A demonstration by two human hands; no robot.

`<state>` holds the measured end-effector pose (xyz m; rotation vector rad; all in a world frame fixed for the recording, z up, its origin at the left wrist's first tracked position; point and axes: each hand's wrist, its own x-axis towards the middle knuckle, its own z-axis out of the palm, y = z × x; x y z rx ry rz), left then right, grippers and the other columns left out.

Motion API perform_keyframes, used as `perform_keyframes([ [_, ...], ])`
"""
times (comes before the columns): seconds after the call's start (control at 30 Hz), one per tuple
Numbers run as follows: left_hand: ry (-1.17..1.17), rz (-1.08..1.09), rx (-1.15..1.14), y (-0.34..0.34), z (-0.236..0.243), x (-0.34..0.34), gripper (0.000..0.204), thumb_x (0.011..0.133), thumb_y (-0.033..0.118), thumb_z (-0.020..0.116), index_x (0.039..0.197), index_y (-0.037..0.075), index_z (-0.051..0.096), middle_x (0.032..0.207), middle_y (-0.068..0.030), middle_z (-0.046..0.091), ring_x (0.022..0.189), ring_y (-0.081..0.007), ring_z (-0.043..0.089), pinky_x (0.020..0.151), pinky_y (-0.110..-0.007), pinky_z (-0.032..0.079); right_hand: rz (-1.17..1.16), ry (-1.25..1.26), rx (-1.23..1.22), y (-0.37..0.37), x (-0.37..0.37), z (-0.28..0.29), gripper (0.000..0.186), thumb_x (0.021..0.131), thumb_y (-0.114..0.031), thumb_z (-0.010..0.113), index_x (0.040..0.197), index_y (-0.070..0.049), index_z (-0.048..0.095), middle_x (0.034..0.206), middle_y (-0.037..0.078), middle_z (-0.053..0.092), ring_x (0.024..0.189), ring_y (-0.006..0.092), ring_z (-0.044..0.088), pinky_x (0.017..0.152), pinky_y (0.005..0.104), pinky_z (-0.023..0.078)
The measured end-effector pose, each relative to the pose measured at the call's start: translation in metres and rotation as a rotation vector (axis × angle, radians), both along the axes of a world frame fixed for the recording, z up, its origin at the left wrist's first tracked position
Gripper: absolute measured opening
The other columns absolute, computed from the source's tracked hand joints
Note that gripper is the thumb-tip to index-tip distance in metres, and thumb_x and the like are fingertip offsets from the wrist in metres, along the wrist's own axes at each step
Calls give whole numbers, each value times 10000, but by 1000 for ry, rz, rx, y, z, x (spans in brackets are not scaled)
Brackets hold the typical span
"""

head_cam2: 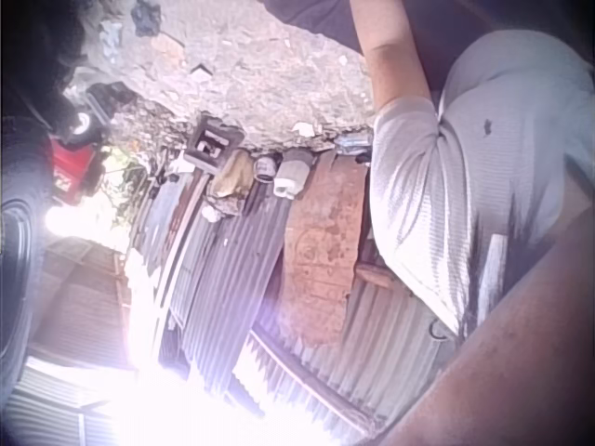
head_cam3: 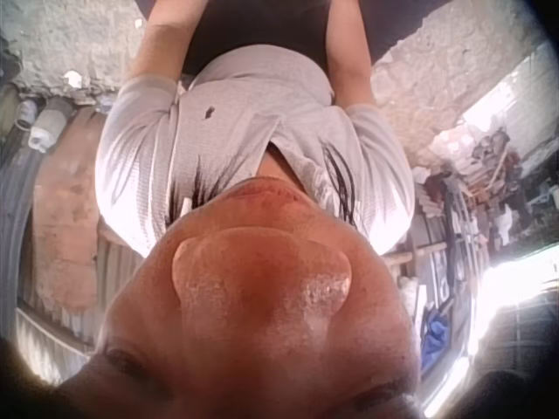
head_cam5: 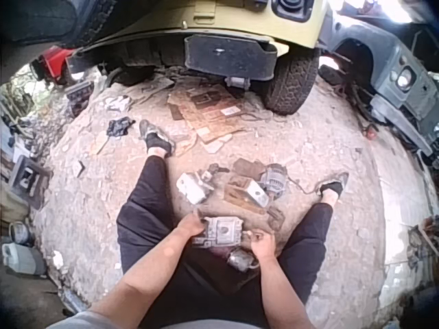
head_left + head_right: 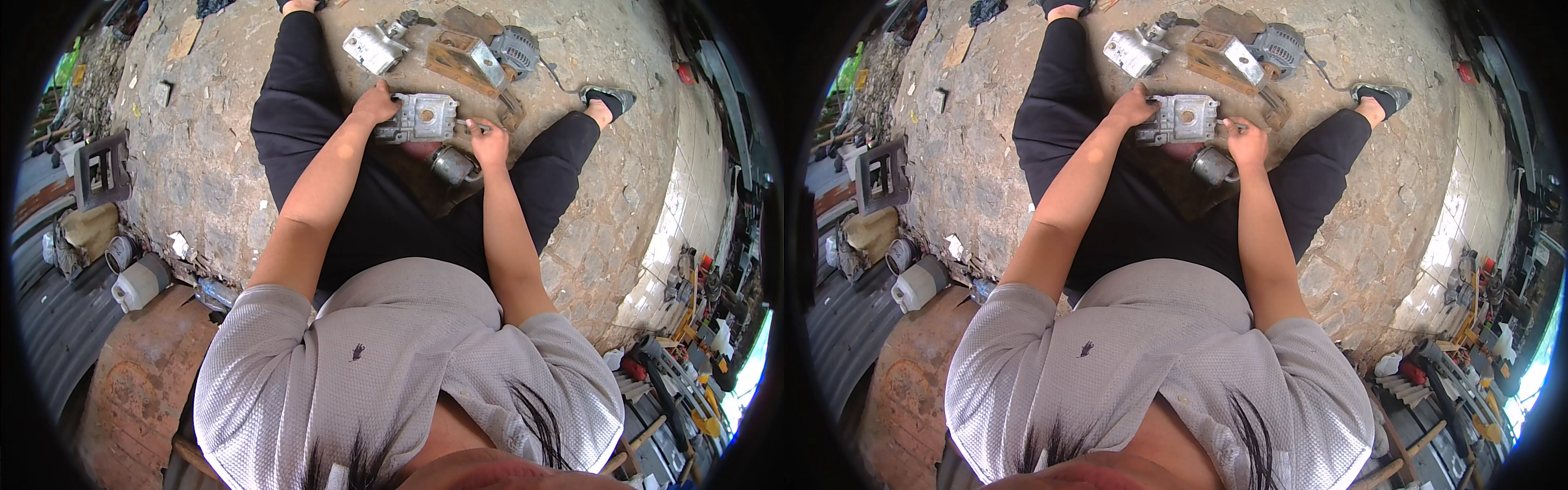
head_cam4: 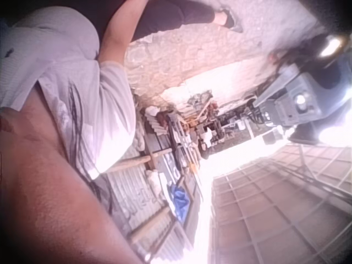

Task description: The person sits on the floor and uses a screwdriver to loosen and remove screws from a metallic mechanical part. They repeatedly adjust the part, remove screws, and place them on the floor nearby.

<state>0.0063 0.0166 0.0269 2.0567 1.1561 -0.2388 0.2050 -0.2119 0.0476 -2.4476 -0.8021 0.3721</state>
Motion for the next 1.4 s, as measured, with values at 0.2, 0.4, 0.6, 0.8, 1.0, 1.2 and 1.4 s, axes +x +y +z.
perform_keyframes([
  [0.2, -4, -5, 4, 1, -1, 0, 705, 905, 412, 704, 1360, -73, 469, 1267, -306, 659, 1212, -417, 632, 1048, -466, 493, 6, -8, 28, 0, 0, 1, 424, 839, -450, 830, 1053, -85, 798, 730, 218, 705, 764, 389, 714, 760, 434, 556],
  [0.4, -5, -3, 9, 0, -2, 0, 707, 905, 413, 702, 1358, -76, 468, 1262, -310, 661, 1208, -420, 634, 1046, -467, 493, -2, 19, 26, 2, -2, 6, 427, 835, -449, 833, 1054, -85, 798, 747, 226, 712, 778, 397, 717, 772, 436, 559],
  [0.6, -14, -7, 13, 1, -5, -1, 708, 900, 412, 704, 1352, -80, 470, 1253, -315, 662, 1205, -421, 637, 1043, -468, 496, 15, 13, 12, 3, -4, 9, 404, 841, -455, 823, 1050, -111, 800, 746, 209, 714, 783, 395, 717, 770, 444, 560],
  [0.8, -5, -6, 17, 1, -4, -1, 708, 898, 414, 707, 1350, -78, 474, 1256, -315, 661, 1205, -422, 637, 1044, -468, 495, 8, 15, 3, 2, -2, 5, 358, 846, -458, 811, 1026, -149, 810, 734, 178, 711, 779, 388, 707, 754, 463, 555],
  [1.0, -7, 5, 10, 0, -3, -1, 702, 900, 411, 706, 1353, -75, 478, 1271, -306, 658, 1222, -418, 628, 1048, -464, 493, 2, -10, 80, 3, 2, 5, 360, 846, -428, 829, 1002, -105, 806, 680, 195, 679, 681, 366, 680, 719, 429, 546],
  [1.2, 2, 10, 4, 0, -1, 0, 706, 904, 414, 709, 1363, -69, 476, 1280, -299, 657, 1226, -411, 628, 1052, -461, 491, 0, 5, 220, 4, 6, 2, 350, 834, -463, 818, 995, -153, 813, 723, 187, 700, 747, 391, 698, 732, 462, 552],
  [1.4, -2, 15, -2, 0, -1, 0, 706, 907, 413, 710, 1367, -67, 472, 1287, -297, 655, 1233, -406, 626, 1056, -458, 487, 5, -41, 128, 8, 1, 3, 319, 863, -394, 831, 1004, -108, 807, 600, 183, 623, 564, 322, 611, 646, 406, 519],
])
